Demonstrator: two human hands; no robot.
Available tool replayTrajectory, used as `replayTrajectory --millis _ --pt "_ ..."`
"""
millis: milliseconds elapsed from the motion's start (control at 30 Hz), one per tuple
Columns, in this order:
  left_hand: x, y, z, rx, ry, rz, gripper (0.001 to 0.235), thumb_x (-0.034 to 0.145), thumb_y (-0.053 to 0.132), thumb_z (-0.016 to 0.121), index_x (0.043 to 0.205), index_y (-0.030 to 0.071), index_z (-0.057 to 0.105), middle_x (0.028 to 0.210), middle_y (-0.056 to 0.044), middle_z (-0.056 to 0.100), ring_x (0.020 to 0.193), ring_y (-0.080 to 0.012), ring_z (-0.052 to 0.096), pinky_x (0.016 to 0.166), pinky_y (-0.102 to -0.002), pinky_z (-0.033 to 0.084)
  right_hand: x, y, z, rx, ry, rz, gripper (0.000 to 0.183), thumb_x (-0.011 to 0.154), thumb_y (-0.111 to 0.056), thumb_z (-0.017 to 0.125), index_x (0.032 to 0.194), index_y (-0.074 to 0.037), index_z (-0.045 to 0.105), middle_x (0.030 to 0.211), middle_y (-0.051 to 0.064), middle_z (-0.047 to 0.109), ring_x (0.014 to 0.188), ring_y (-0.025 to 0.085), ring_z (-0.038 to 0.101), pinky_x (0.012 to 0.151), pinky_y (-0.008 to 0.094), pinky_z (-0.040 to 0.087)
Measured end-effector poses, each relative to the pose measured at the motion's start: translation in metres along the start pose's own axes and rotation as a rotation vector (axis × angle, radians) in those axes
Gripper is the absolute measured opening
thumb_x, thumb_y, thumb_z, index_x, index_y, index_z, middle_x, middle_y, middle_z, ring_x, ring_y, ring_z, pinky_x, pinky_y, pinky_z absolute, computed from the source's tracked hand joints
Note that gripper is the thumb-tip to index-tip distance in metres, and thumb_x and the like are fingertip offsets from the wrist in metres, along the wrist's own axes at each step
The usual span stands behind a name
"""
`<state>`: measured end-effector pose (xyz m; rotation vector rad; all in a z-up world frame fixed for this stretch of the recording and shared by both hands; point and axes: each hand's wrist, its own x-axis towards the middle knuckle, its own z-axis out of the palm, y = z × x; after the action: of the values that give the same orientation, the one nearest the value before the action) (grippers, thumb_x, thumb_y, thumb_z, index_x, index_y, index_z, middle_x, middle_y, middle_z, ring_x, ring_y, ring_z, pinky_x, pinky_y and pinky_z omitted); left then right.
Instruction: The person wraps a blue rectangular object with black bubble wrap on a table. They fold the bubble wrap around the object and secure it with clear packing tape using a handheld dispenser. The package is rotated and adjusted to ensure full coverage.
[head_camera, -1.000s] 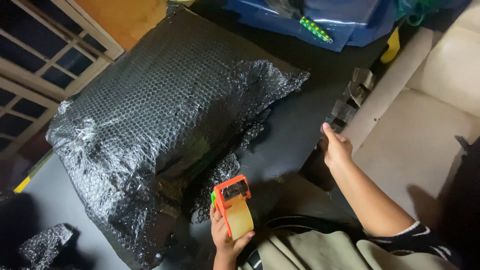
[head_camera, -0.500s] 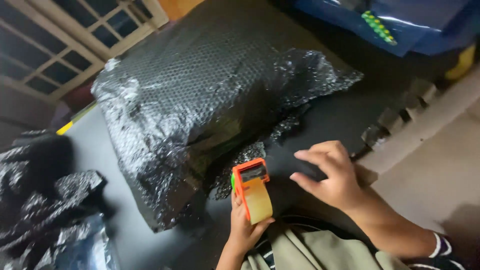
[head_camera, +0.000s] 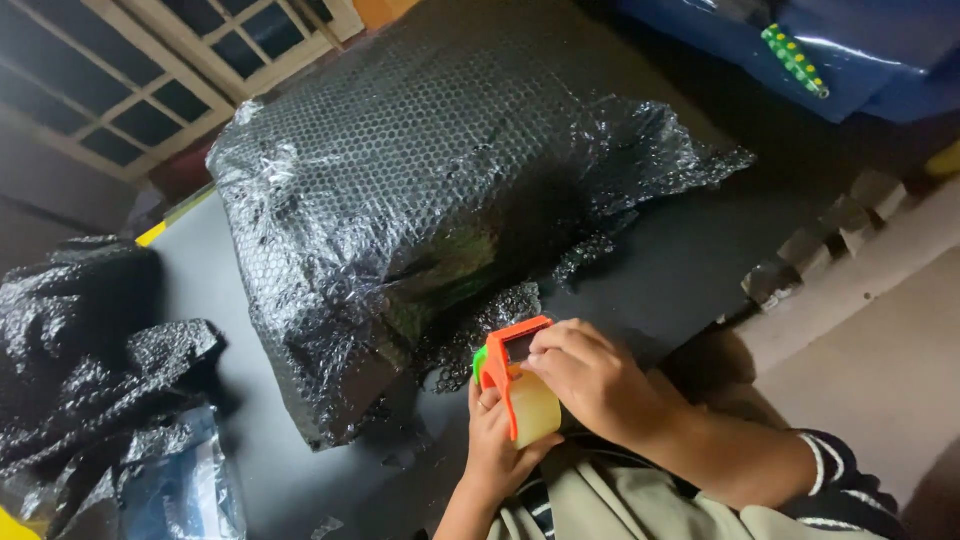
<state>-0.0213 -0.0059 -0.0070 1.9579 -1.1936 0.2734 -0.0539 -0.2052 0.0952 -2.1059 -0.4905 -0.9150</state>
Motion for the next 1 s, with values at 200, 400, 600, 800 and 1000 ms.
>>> replayTrajectory --millis 200,400,600,800,1000 --pt "0.002 0.006 0.003 0.063 0.025 -0.020 0.051 0.093 0.055 0.066 0.105 0.006 0.069 0.103 -0.005 0.076 0.094 -0.0254 0.060 0.113 -0.060 0.025 -0.016 -0.011 -0.013 -0.308 -0.100 0.018 0.003 0.098 -0.003 0.064 0.098 -0.002 0.067 0.115 0.016 0.068 0.102 0.031 0.069 0.095 0.041 0.057" --pt "0.001 -0.001 0.004 0.058 0.010 -0.067 0.049 0.090 0.055 0.068 0.110 0.010 0.071 0.099 -0.001 0.076 0.094 -0.0240 0.060 0.115 -0.057 0.021 -0.010 -0.020 -0.030 -0.157 -0.151 0.099 0.018 0.095 -0.007 0.070 0.107 0.004 0.066 0.114 0.016 0.075 0.109 0.027 0.074 0.096 0.036 0.060" --pt "0.009 0.003 0.000 0.014 0.045 -0.071 0.038 0.088 0.051 0.069 0.096 0.014 0.072 0.095 0.004 0.075 0.089 -0.0205 0.059 0.110 -0.048 0.026 -0.007 -0.014 -0.033 0.069 -0.169 0.123 0.025 0.088 -0.012 0.081 0.081 -0.005 0.058 0.080 0.004 0.065 0.071 0.021 0.063 0.068 0.033 0.053" --pt "0.019 0.003 -0.004 -0.031 0.144 0.101 0.048 0.082 0.058 0.072 0.085 0.010 0.070 0.080 -0.002 0.074 0.096 -0.0269 0.069 0.109 -0.051 0.034 0.011 -0.026 -0.063 0.191 -0.241 0.118 0.030 0.092 -0.010 0.076 0.071 -0.009 0.054 0.067 0.001 0.057 0.057 0.019 0.050 0.057 0.033 0.043" --pt "0.014 -0.003 0.000 -0.166 0.097 0.133 0.049 0.089 0.056 0.067 0.087 0.007 0.072 0.078 -0.007 0.074 0.100 -0.0374 0.075 0.116 -0.058 0.029 0.029 0.005 -0.084 0.088 -0.131 0.265 0.033 0.080 -0.020 0.085 0.064 -0.014 0.057 0.066 -0.004 0.070 0.058 0.006 0.069 0.053 0.022 0.051"
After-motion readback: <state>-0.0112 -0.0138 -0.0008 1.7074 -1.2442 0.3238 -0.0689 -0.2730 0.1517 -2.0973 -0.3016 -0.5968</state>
